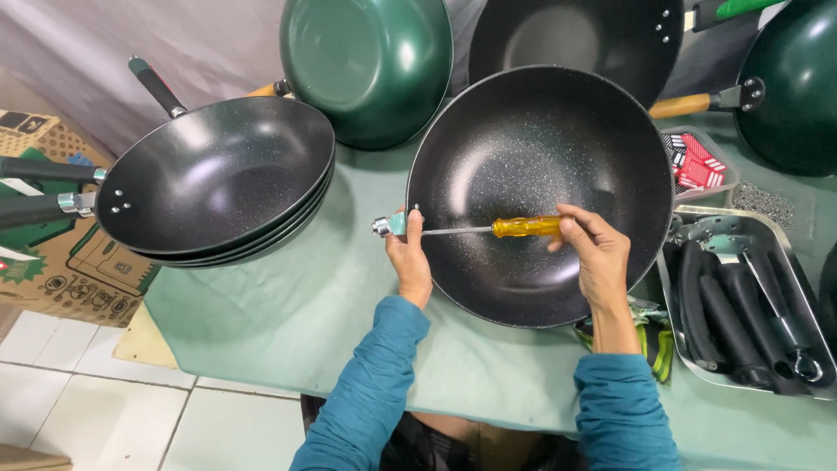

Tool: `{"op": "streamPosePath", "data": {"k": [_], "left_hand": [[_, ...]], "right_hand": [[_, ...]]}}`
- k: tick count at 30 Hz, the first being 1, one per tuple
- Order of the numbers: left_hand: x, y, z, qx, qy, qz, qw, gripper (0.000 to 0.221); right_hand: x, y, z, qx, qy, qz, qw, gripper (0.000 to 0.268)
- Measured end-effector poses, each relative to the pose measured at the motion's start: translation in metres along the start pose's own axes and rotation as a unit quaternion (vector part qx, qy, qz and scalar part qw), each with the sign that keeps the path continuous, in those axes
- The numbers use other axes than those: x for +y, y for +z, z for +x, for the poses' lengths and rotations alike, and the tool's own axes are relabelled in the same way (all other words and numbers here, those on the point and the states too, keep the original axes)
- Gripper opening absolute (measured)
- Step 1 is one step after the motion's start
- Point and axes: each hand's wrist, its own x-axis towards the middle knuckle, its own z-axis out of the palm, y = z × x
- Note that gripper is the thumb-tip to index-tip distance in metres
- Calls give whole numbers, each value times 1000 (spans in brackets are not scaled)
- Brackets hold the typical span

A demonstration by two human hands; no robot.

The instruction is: Attaching a handle to a wok using a screwdriver and screws.

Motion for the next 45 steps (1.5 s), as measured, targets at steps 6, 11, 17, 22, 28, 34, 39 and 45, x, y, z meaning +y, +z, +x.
{"op": "streamPosePath", "data": {"k": [6, 11, 17, 22, 28, 34, 39, 45], "left_hand": [[2, 0, 0, 4, -6, 10, 1000, 40], [-1, 1, 6, 8, -11, 4, 1000, 40], [0, 2, 6, 7, 0, -21, 1000, 37], [10, 2, 2, 2, -6, -26, 1000, 37], [20, 4, 1, -2, -11, -6, 1000, 37], [20, 4, 4, 24, -57, -89, 994, 47], [17, 3, 6, 24, -63, -89, 994, 52], [14, 4, 7, 27, -53, -88, 994, 49]], "right_hand": [[1, -2, 0, 0, 19, 2, 1000, 23], [-7, 7, -2, -12, 40, 26, 999, 25], [-11, 6, -11, -8, 71, 76, 994, 27], [-32, -22, -38, 52, 56, 61, 995, 25], [-70, -89, -118, 276, 4, 56, 960, 24], [-85, -97, -184, 466, -52, -60, 881, 15], [-75, -73, -192, 394, -67, -196, 895, 15], [-36, -65, -177, 252, -131, -414, 865, 20]]}}
